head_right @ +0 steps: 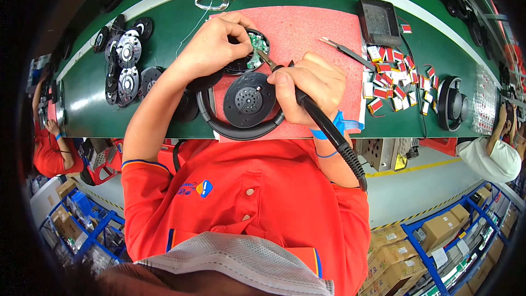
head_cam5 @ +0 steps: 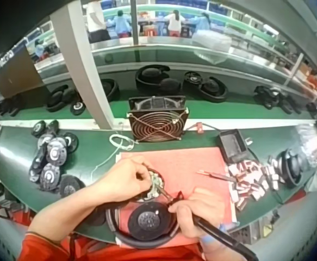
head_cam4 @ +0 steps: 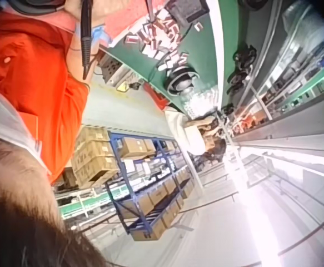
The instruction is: Soldering internal wires onto the circuit board of headphones on an assembly line.
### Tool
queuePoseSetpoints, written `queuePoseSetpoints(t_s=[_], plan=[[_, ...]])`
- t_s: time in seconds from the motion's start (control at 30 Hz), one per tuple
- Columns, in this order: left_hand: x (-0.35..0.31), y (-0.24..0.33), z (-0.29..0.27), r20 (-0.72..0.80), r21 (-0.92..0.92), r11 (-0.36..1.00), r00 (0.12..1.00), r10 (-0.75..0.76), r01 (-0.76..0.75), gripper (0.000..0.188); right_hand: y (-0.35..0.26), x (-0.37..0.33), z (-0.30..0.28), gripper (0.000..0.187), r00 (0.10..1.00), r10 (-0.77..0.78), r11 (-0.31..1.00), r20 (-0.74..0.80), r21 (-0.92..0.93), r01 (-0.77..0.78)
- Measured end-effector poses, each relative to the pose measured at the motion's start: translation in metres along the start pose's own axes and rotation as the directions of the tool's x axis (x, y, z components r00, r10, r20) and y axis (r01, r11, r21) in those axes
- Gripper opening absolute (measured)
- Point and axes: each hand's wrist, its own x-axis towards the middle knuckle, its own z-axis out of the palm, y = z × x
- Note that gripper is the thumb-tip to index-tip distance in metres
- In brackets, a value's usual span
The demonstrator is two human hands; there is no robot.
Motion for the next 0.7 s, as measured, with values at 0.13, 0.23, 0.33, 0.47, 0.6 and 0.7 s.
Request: queuePoseSetpoints(t_s=[0.13, 0.23, 0.33, 0.47, 0.6, 0.7], plan=[[-0.001, -0.003, -0.001, -0.005, 0.014, 0.998, 0.998, 0.066, -0.066, 0.014, 0.0, -0.001, -0.001, 0.019, 1.0, 0.012, 1.0, 0.004, -0.008, -0.012], [-0.002, -0.002, 0.0, 0.002, 0.018, 0.999, 0.999, 0.046, -0.046, 0.014, 0.0, -0.001, 0.001, 0.019, 1.0, 0.009, 1.0, 0.005, -0.005, -0.009], [-0.002, 0.0, 0.002, -0.015, 0.058, 0.997, 0.999, 0.048, -0.047, 0.012, 0.001, -0.001, 0.002, 0.019, 1.0, 0.003, 1.0, 0.005, -0.005, -0.003], [-0.004, 0.004, 0.006, -0.081, 0.135, 0.987, 0.992, 0.098, -0.087, 0.01, 0.002, -0.002, 0.003, 0.019, 1.0, -0.011, 1.0, 0.005, -0.006, 0.011], [-0.004, 0.007, 0.007, -0.078, 0.171, 0.982, 0.992, 0.098, -0.083, 0.008, 0.004, -0.003, 0.002, 0.018, 1.0, -0.013, 1.0, 0.016, -0.014, 0.013], [-0.004, 0.007, 0.008, -0.097, 0.225, 0.966, 0.983, 0.154, -0.129, 0.007, 0.003, -0.002, 0.002, 0.018, 0.999, -0.042, 0.999, 0.016, -0.005, 0.042]])
